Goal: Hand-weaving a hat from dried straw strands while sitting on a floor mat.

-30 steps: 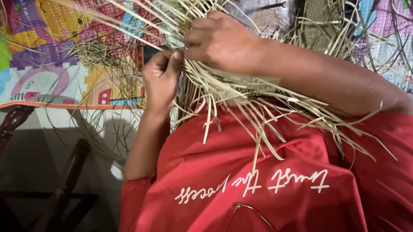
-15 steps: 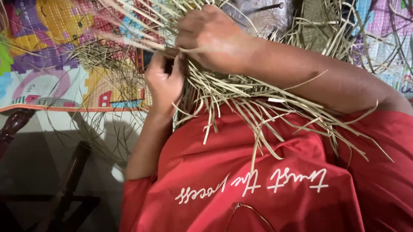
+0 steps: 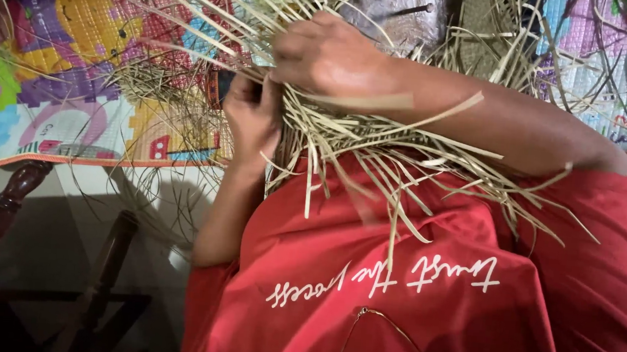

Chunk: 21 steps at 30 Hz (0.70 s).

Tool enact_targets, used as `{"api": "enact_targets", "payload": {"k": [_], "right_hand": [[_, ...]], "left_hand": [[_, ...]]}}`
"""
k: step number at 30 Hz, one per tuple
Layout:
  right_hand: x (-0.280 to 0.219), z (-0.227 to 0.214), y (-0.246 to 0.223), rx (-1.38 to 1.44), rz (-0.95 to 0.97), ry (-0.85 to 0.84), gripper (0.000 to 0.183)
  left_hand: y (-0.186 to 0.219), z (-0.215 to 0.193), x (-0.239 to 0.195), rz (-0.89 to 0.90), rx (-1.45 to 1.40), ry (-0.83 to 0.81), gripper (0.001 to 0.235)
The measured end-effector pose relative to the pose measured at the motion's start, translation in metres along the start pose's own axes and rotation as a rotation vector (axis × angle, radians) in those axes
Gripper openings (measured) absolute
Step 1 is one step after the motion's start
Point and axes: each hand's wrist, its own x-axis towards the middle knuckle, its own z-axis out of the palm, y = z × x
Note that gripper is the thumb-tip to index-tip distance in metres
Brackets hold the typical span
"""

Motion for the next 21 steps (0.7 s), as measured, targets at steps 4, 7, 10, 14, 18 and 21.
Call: {"api": "enact_targets", "payload": {"k": [4, 7, 10, 14, 18, 21], "right_hand": [[0.029, 0.009, 0.007, -0.082, -0.061, 0.153, 0.01], [0.046, -0.02, 0.005, 0.22, -0.093, 0.319, 0.008], [0.03, -0.055, -0.004, 0.333, 0.085, 0.173, 0.018], [-0.002, -0.027, -0.016, 0.183, 0.214, -0.161, 0.021], [-0.033, -0.014, -0.019, 0.221, 0.093, -0.192, 0.025], [-0.052, -0.005, -0.013, 0.22, 0.104, -0.21, 0.025]], "left_hand": [[-0.013, 0.004, -0.005, 0.189, 0.393, -0.014, 0.038], [-0.015, -0.005, 0.005, 0.18, 0.275, -0.073, 0.011], [-0.003, -0.001, 0.004, 0.06, -0.058, -0.034, 0.009], [0.0, -0.003, 0.012, -0.144, -0.058, -0.1, 0.006], [-0.004, -0.004, 0.021, 0.261, 0.344, -0.07, 0.013], [-0.028, -0.002, 0.022, 0.04, 0.385, 0.009, 0.025]]}}
